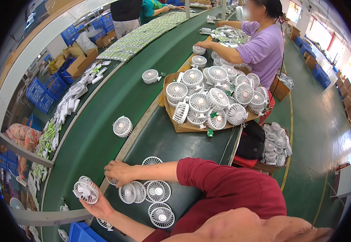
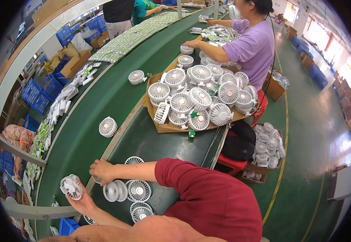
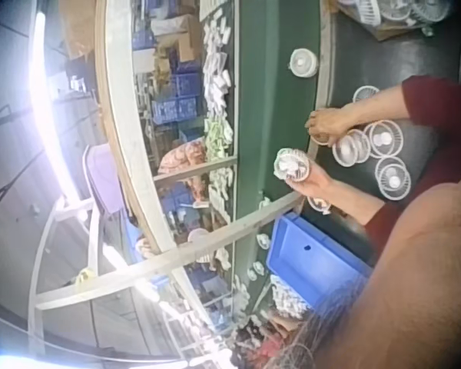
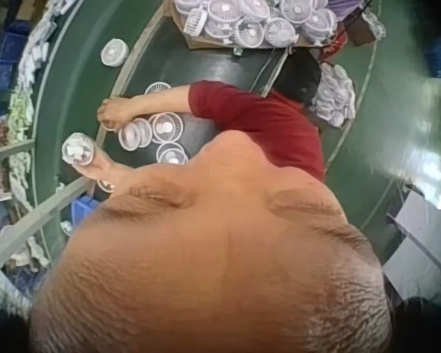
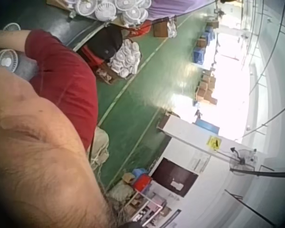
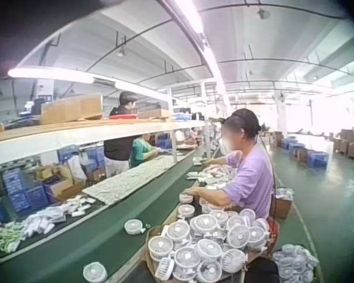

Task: The person assembles portable fans by taking plastic fan grilles and fan bodies, snapping the grilles onto the fan housings by hand, and placing the assembled fan components onto the conveyor belt.

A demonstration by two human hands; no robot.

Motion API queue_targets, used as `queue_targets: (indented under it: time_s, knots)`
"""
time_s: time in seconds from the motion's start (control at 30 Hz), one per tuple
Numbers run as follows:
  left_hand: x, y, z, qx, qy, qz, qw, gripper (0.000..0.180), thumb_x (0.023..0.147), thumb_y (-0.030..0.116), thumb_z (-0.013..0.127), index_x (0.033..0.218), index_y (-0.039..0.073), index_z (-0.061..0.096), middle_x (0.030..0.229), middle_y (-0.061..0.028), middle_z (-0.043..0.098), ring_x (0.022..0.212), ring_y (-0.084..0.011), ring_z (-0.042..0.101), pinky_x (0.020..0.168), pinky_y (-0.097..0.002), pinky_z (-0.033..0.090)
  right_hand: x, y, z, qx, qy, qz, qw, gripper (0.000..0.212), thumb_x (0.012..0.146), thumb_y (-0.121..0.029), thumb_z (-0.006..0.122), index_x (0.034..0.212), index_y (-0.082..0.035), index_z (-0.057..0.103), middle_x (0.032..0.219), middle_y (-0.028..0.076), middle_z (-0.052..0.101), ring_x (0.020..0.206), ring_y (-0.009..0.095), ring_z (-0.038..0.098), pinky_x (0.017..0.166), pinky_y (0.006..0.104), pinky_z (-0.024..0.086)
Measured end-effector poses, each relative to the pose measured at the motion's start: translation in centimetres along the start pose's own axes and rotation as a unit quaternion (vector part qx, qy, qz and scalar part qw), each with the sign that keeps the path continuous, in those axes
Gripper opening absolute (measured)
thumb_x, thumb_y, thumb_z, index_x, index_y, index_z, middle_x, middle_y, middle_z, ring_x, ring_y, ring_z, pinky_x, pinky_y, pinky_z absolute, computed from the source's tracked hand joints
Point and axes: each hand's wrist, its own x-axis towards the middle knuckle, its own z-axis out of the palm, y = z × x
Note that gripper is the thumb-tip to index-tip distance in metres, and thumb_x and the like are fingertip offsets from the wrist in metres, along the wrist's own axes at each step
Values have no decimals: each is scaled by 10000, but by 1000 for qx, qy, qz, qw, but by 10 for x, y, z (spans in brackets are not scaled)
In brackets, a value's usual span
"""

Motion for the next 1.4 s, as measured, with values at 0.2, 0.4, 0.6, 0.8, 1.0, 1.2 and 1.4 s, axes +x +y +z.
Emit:
queue_targets:
  time_s: [0.2,0.4,0.6,0.8,1.0,1.2,1.4]
  knots:
    - [-8,-10,13,60,13,16,998,505,957,168,441,1423,17,315,1492,-175,304,1380,-363,269,1138,-576,191,8,-7,-57,216,212,-10,953,612,641,-238,793,1168,-67,533,1260,158,515,1181,374,461,996,433,391]
    - [-9,-28,-5,134,-54,-118,983,488,993,333,427,1400,69,372,1404,-110,433,1280,-261,431,1062,-427,373,2,-44,-44,143,190,-204,950,734,593,-312,794,1236,-96,514,1315,161,441,1201,355,403,971,477,343]
    - [-18,-35,14,194,-6,-136,971,507,977,413,409,1360,80,418,1364,-99,469,1248,-264,468,1031,-414,408,-1,-47,-36,106,170,-241,950,768,653,-434,759,1296,-122,479,1372,223,367,1285,415,328,1039,500,292]
    - [-29,-55,16,210,-1,-79,974,519,977,410,409,1369,70,410,1361,-96,467,1238,-248,477,1018,-358,421,-1,-41,-14,228,161,-176,944,685,800,-425,638,1356,-93,416,1410,232,336,1299,409,322,1071,475,270]
    - [-37,-68,9,370,-27,194,908,525,993,410,349,1362,38,380,1329,-138,444,1189,-260,502,988,-384,431,3,-56,-3,387,149,-137,900,657,919,-465,461,1384,-19,337,1377,221,392,1305,365,350,1087,425,270]
    - [-51,-77,29,394,-27,222,892,542,995,399,340,1370,8,338,1345,-169,423,1212,-290,478,1007,-410,410,-2,-59,-21,351,152,-164,909,647,935,-474,411,1379,-11,326,1360,236,403,1284,372,380,1068,414,299]
    - [-44,-76,13,567,-80,397,717,578,957,415,410,1326,-26,352,1315,-201,426,1165,-314,488,989,-423,390,-3,-77,-28,484,111,-37,867,494,978,-395,337,1256,3,428,1157,178,574,1116,299,546,946,357,405]
